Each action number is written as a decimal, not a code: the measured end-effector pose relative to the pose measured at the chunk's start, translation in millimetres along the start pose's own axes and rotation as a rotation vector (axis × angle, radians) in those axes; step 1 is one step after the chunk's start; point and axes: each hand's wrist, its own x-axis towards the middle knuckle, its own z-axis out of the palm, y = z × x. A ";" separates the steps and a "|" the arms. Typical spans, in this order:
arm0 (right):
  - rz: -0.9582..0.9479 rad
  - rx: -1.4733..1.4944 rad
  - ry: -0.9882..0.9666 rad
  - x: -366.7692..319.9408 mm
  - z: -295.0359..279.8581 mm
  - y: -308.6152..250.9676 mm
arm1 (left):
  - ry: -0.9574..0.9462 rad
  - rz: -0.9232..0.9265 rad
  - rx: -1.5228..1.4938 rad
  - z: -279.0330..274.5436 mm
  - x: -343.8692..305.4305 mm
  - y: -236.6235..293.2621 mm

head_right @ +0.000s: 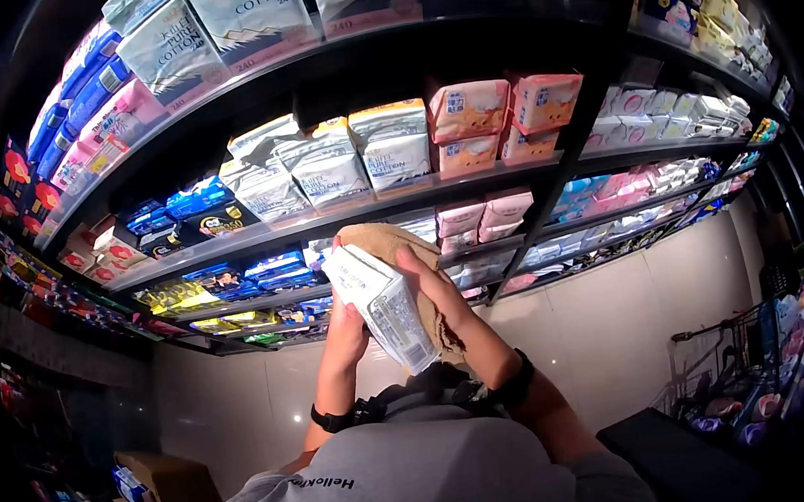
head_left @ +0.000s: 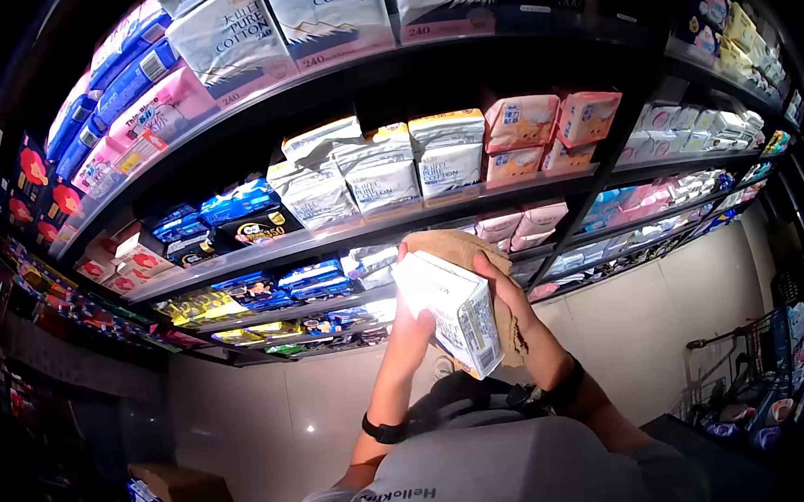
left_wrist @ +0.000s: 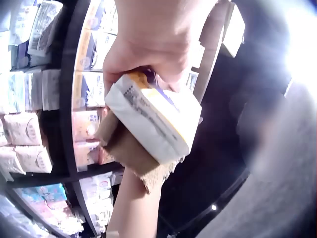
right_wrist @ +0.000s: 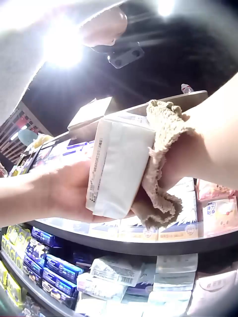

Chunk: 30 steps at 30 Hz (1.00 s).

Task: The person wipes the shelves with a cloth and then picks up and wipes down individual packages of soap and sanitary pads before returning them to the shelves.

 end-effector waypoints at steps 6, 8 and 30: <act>-0.134 0.205 -0.274 24.4 29.1 -2.1 | 0.039 -0.187 -0.075 -20.6 8.1 24.3; -0.299 0.153 -0.241 37.4 46.6 -1.5 | 0.112 -0.167 0.045 -37.5 4.9 16.1; -0.502 -0.557 -0.096 118.8 99.3 -60.6 | -0.027 0.279 -0.142 -104.0 88.4 108.4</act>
